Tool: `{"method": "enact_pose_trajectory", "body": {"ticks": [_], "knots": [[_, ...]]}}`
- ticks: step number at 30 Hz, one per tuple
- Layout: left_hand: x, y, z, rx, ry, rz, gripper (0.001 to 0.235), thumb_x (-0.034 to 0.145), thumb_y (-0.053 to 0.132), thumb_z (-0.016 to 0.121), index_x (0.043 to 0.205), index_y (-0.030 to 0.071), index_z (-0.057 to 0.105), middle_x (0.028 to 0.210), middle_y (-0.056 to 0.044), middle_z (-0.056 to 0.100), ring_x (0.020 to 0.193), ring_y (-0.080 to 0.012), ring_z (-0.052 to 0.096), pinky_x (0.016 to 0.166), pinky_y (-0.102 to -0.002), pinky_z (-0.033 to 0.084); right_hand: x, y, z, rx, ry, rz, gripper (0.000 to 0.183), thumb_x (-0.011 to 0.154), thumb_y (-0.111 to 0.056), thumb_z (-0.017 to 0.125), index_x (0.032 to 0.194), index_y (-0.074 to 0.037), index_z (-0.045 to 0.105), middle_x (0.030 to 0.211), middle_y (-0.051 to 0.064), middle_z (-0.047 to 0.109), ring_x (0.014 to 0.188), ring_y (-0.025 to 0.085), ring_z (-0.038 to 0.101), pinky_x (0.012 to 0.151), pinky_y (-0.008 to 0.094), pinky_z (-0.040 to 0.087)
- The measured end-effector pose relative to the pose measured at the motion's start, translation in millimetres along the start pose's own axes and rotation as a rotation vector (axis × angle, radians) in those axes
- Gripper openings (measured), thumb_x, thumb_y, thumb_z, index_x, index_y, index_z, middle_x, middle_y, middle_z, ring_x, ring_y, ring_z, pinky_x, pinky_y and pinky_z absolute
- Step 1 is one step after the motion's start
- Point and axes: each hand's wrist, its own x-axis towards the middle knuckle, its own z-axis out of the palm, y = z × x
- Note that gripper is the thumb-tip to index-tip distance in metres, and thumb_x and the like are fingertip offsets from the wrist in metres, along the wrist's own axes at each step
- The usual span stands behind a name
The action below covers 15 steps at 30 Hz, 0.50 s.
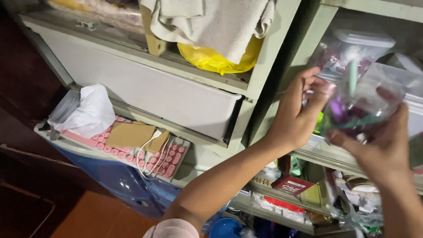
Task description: The person mixes a reddish dough in a bowl using a wooden spatula, retrieves bottles and a spoon from a storage cabinet, and sifts dry ingredients into the bowl.
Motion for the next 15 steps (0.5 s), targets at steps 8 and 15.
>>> {"method": "enact_pose_trajectory", "body": {"ticks": [8, 15], "knots": [[-2, 0, -3, 0.195, -0.178, 0.314, 0.021, 0.113, 0.030, 0.071, 0.115, 0.010, 0.073, 0.099, -0.001, 0.079, 0.066, -0.0117, 0.054, 0.066, -0.033, 0.041, -38, 29, 14, -0.067, 0.051, -0.005, 0.105, 0.072, 0.008, 0.089, 0.160, 0.008, 0.032, 0.153, 0.031, 0.052, 0.137, 0.038, 0.061, 0.110, 0.048, 0.062], [-7, 26, -20, 0.245, -0.080, 0.402, 0.016, 0.117, 0.025, 0.069, 0.121, 0.010, 0.072, 0.102, -0.003, 0.079, 0.068, -0.0114, 0.059, 0.065, -0.030, 0.045, -54, 42, 19, 0.005, 0.099, 0.201, 0.101, 0.073, 0.008, 0.089, 0.158, 0.000, 0.035, 0.144, 0.026, 0.063, 0.123, 0.035, 0.071, 0.100, 0.043, 0.062]]}}
